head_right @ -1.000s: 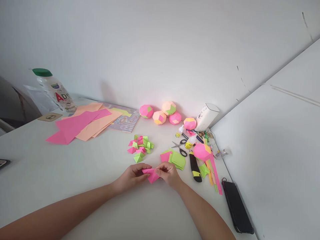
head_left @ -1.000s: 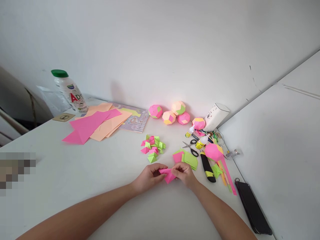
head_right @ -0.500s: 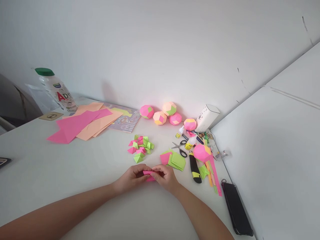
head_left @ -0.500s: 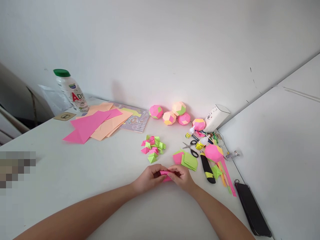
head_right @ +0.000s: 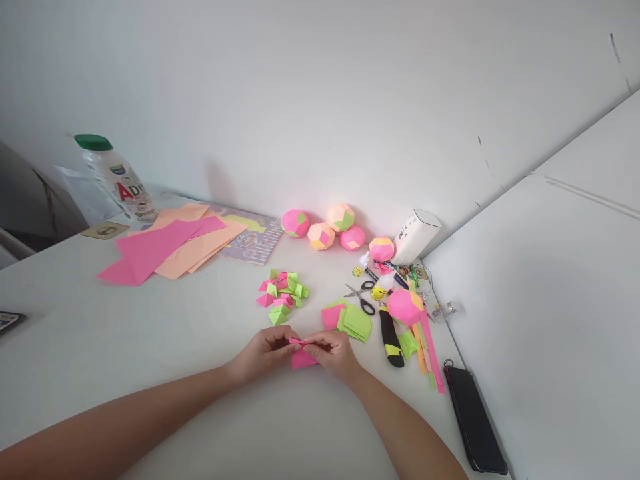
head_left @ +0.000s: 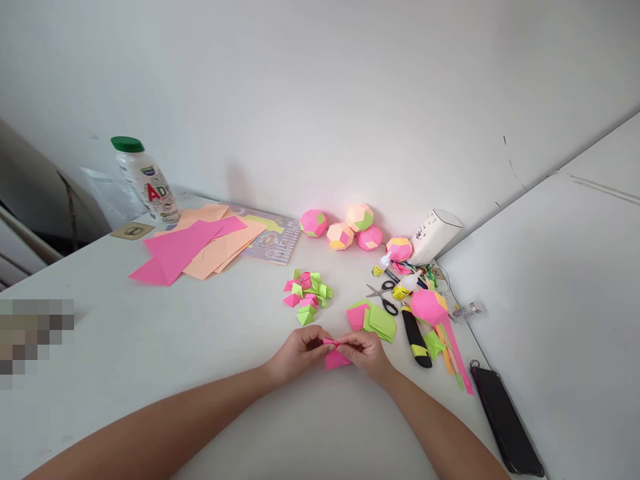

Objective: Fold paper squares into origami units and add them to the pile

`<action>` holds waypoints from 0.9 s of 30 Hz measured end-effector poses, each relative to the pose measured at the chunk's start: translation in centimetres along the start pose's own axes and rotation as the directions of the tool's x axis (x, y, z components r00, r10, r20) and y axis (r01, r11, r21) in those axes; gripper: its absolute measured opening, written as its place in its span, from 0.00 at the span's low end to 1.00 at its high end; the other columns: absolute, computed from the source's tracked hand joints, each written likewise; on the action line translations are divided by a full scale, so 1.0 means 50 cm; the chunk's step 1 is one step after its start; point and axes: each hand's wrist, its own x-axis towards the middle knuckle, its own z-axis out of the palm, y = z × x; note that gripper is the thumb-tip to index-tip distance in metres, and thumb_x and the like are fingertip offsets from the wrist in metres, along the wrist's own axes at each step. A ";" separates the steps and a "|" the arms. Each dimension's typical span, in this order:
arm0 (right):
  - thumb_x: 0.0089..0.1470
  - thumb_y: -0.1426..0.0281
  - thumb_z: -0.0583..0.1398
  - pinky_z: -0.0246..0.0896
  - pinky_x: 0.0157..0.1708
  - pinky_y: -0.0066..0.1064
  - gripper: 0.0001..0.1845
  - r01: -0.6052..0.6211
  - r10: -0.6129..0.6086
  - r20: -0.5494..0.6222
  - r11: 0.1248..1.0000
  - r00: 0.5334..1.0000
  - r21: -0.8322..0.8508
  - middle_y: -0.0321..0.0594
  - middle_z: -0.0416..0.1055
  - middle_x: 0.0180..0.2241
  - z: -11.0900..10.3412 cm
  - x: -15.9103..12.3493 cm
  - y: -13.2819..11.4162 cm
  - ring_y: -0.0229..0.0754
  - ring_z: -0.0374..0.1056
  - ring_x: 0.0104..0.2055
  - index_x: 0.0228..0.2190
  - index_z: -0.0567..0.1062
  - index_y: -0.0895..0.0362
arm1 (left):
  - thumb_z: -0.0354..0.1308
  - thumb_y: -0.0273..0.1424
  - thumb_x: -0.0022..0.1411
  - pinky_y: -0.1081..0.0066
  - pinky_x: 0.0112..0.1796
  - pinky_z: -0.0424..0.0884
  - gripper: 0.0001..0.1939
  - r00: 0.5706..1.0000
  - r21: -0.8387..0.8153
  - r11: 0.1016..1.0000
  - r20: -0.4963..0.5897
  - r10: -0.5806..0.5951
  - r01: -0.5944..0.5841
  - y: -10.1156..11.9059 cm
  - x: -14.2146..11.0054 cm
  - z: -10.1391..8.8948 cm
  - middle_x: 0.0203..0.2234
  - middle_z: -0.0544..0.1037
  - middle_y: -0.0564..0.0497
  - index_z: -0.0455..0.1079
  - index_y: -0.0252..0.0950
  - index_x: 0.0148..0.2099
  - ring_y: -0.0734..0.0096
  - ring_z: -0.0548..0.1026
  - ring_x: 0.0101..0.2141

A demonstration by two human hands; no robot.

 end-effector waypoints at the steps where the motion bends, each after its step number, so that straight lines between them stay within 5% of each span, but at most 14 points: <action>1: 0.48 0.68 0.62 0.59 0.20 0.25 0.08 -0.007 0.007 0.010 1.000 1.000 0.005 0.38 0.74 0.21 -0.001 0.000 0.001 0.35 0.64 0.20 0.30 0.78 0.59 | 0.56 0.40 0.55 0.76 0.24 0.60 0.15 1.000 -0.002 1.000 0.001 -0.003 0.003 -0.001 0.000 0.000 0.21 0.67 0.54 0.67 0.32 0.29 0.77 0.63 0.23; 15: 0.48 0.67 0.61 0.53 0.19 0.25 0.09 -0.045 0.046 0.052 0.999 0.998 -0.028 0.37 0.70 0.19 -0.004 0.004 -0.010 0.34 0.59 0.20 0.27 0.78 0.60 | 0.55 0.36 0.57 0.75 0.26 0.61 0.11 0.992 0.156 0.983 -0.075 0.104 -0.092 -0.001 -0.001 0.000 0.23 0.67 0.53 0.66 0.33 0.28 0.76 0.63 0.25; 27: 0.50 0.68 0.58 0.47 0.18 0.23 0.09 -0.104 0.102 0.132 0.995 0.986 0.012 0.32 0.60 0.17 -0.008 0.001 -0.007 0.31 0.52 0.18 0.25 0.74 0.61 | 0.55 0.35 0.58 0.75 0.27 0.62 0.13 0.985 0.238 0.959 -0.038 0.169 -0.156 -0.011 -0.003 -0.001 0.24 0.68 0.51 0.70 0.33 0.25 0.75 0.65 0.26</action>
